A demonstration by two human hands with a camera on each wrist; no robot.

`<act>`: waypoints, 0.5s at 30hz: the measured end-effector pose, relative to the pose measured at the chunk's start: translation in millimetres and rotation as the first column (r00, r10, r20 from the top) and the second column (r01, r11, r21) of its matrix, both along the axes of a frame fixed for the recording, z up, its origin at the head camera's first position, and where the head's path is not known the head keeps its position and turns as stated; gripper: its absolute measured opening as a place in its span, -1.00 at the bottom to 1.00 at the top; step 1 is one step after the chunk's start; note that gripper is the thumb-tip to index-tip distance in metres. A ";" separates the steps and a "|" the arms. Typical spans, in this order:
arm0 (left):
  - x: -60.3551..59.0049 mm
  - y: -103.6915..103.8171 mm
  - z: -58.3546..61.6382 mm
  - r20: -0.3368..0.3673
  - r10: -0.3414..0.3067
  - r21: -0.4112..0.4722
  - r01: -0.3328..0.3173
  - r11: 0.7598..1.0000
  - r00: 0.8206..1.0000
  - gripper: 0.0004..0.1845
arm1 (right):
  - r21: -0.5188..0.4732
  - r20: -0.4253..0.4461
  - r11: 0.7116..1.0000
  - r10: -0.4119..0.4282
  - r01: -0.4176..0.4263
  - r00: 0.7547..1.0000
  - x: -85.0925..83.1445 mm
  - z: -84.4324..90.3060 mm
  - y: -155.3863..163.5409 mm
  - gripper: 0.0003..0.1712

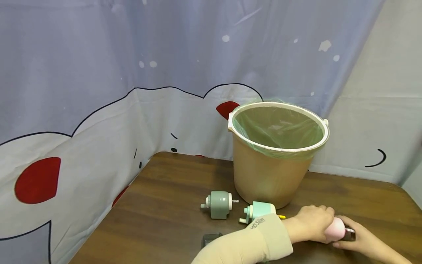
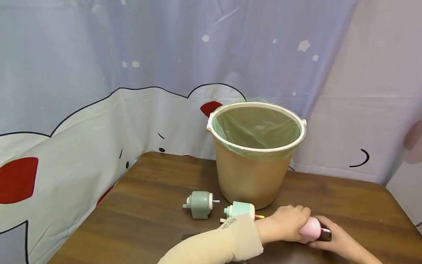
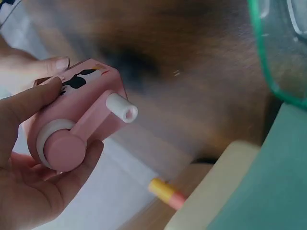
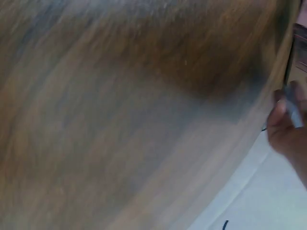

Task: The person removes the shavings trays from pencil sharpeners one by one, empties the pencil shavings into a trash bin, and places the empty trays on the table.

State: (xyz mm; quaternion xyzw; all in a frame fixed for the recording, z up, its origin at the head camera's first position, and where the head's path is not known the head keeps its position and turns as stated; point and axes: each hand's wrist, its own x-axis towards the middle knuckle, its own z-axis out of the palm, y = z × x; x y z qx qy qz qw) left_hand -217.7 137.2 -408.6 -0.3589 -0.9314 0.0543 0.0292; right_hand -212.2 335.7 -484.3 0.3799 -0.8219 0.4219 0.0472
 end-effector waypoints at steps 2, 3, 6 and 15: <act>-0.7 -3.6 6.6 -0.010 -0.009 0.023 0.009 1.000 1.000 -0.50 | 0.004 -0.043 0.996 -0.094 0.094 0.995 3.6 4.9 -4.7 -0.16; -1.3 -5.6 9.9 -0.013 -0.007 0.034 0.008 0.999 1.000 -0.49 | 0.003 -0.056 0.991 -0.137 0.137 0.989 5.2 7.6 -6.7 -0.17; -2.6 -11.5 18.6 0.000 -0.007 0.077 0.007 0.997 1.000 -0.44 | -0.016 -0.067 0.972 -0.234 0.234 0.970 10.2 14.9 -12.3 -0.20; -6.9 -26.8 34.7 0.021 -0.111 0.147 0.107 0.983 0.994 -0.34 | -0.116 -0.192 0.938 -0.344 0.327 0.919 21.6 22.2 -21.3 -0.07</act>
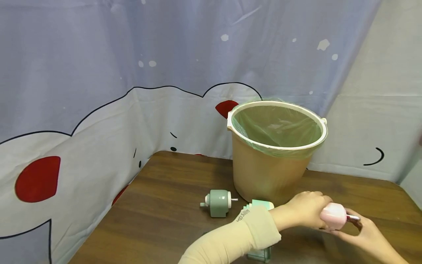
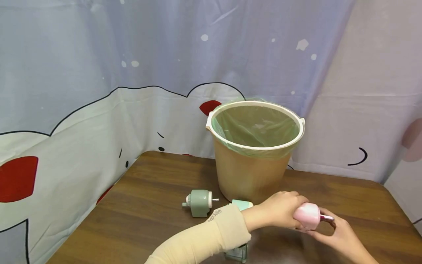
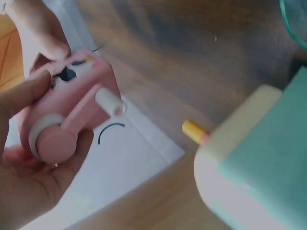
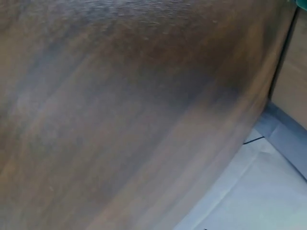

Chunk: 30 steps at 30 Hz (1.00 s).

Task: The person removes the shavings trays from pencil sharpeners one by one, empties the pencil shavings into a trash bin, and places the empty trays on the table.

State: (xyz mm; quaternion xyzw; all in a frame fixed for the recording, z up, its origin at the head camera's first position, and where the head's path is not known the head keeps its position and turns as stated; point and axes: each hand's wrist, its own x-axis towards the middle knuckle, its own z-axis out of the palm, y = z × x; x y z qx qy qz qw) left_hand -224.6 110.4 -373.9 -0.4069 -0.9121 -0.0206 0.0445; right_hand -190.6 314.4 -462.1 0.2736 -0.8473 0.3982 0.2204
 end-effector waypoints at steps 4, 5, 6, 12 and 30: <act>-5.8 -7.5 5.0 0.058 -0.070 -0.002 0.070 0.998 0.996 -0.34 | -0.013 -0.059 0.999 0.046 -0.047 0.997 -1.0 1.5 -4.6 0.03; -6.9 -9.1 5.8 0.073 -0.079 0.000 0.080 0.997 0.994 -0.33 | -0.014 -0.072 0.999 0.050 -0.051 0.996 -1.3 2.1 -6.4 0.03; -7.9 -10.3 6.3 0.084 -0.085 0.004 0.085 0.996 0.993 -0.33 | -0.016 -0.081 0.999 0.051 -0.052 0.995 -1.8 2.5 -7.9 0.03; -5.2 -12.1 6.8 0.032 -0.052 0.050 0.050 0.997 0.998 -0.34 | 0.002 -0.136 0.999 -0.036 0.036 0.990 -2.5 3.0 -12.1 -0.03; -13.0 -12.0 6.3 0.116 -0.046 0.041 0.041 0.998 0.992 -0.40 | 0.051 -0.216 0.998 -0.033 0.045 0.976 -4.7 -1.4 -13.0 -0.10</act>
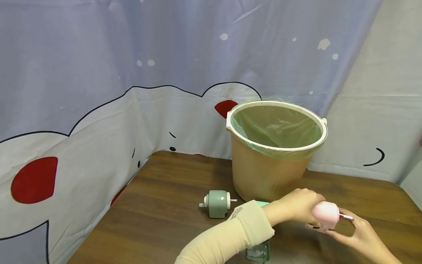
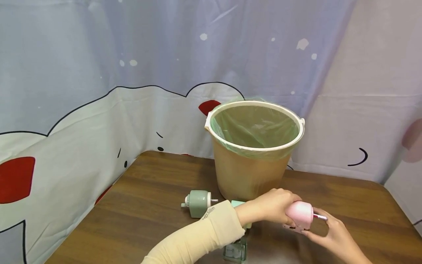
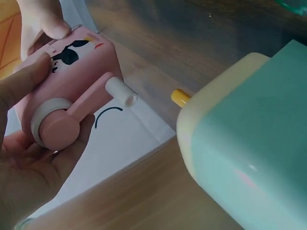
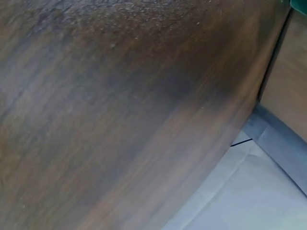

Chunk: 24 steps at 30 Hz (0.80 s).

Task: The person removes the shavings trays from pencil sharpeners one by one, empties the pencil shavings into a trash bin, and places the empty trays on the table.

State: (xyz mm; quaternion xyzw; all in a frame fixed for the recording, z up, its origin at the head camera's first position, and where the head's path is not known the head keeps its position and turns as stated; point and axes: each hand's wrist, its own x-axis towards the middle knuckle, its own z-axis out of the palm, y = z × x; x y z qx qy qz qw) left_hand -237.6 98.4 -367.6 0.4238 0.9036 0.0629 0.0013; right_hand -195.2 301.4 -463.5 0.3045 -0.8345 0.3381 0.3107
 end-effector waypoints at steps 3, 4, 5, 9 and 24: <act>0.4 -2.4 -1.3 -0.016 0.015 0.018 -0.015 1.000 1.000 -0.41 | 0.008 -0.025 1.000 0.010 -0.010 1.000 -2.2 -1.1 0.4 -0.15; 0.1 -3.2 -1.4 -0.020 0.013 0.018 -0.013 1.000 1.000 -0.40 | 0.008 -0.027 1.000 0.019 -0.018 0.999 -2.6 -1.1 0.7 -0.16; -0.5 -4.3 -1.1 -0.022 0.005 0.018 -0.005 1.000 1.000 -0.40 | 0.005 -0.028 1.000 0.025 -0.025 0.999 -3.4 -1.7 1.0 -0.14; -4.6 -8.8 2.5 0.010 -0.035 0.010 0.035 0.999 0.999 -0.40 | -0.008 -0.030 0.997 0.080 -0.080 0.996 -7.6 0.5 -0.1 -0.13; -7.0 -14.5 0.3 -0.010 -0.025 0.010 0.025 1.000 1.000 -0.47 | -0.019 0.036 0.998 0.062 -0.062 0.997 -10.4 4.6 -8.8 -0.18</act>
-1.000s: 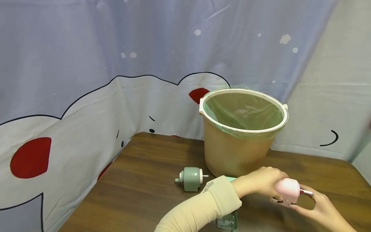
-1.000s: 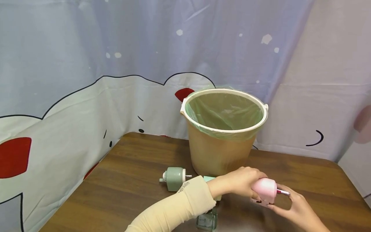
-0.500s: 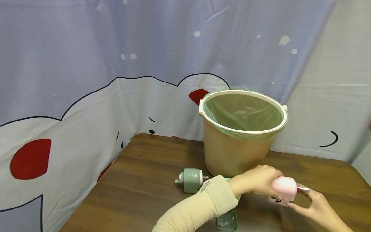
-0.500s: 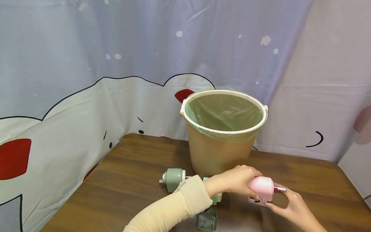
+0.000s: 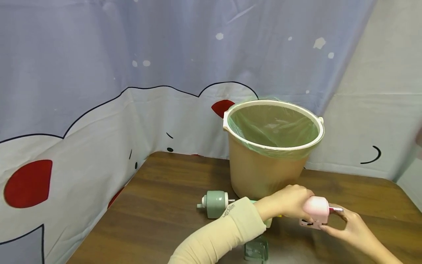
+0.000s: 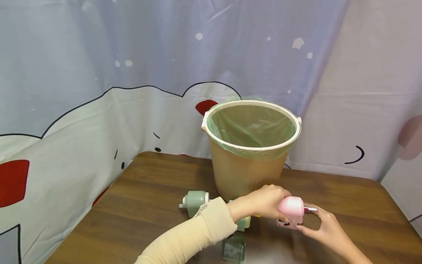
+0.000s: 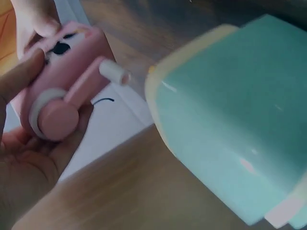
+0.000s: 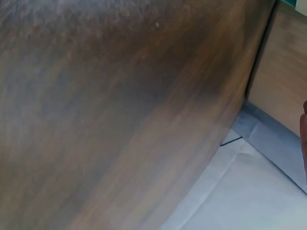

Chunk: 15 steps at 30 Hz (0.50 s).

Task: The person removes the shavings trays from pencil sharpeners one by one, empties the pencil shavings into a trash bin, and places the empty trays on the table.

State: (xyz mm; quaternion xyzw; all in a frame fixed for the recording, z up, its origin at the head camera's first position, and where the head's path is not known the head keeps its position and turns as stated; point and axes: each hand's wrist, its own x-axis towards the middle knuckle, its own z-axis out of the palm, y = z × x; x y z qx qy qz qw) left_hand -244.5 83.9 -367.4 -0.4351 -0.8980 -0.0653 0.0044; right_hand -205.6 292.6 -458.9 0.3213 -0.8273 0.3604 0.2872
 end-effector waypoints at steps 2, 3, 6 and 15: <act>-2.8 -1.4 2.0 0.030 -0.032 -0.013 0.032 0.999 0.999 -0.46 | 0.001 0.009 0.999 0.041 -0.041 0.999 -0.5 1.3 0.8 -0.14; -3.8 -2.2 2.9 0.047 -0.044 -0.019 0.044 0.999 0.998 -0.46 | 0.005 0.012 0.999 0.053 -0.053 0.999 -0.7 1.9 1.0 -0.14; -5.1 -4.6 5.4 0.054 -0.051 -0.033 0.053 0.998 0.997 -0.45 | 0.018 0.016 0.998 0.066 -0.066 0.998 -2.1 3.8 -0.1 -0.16; -0.4 -5.2 6.1 -0.012 -0.006 0.002 0.006 1.000 1.000 -0.48 | -0.009 0.056 0.998 0.056 -0.056 0.997 -5.3 7.5 0.8 -0.16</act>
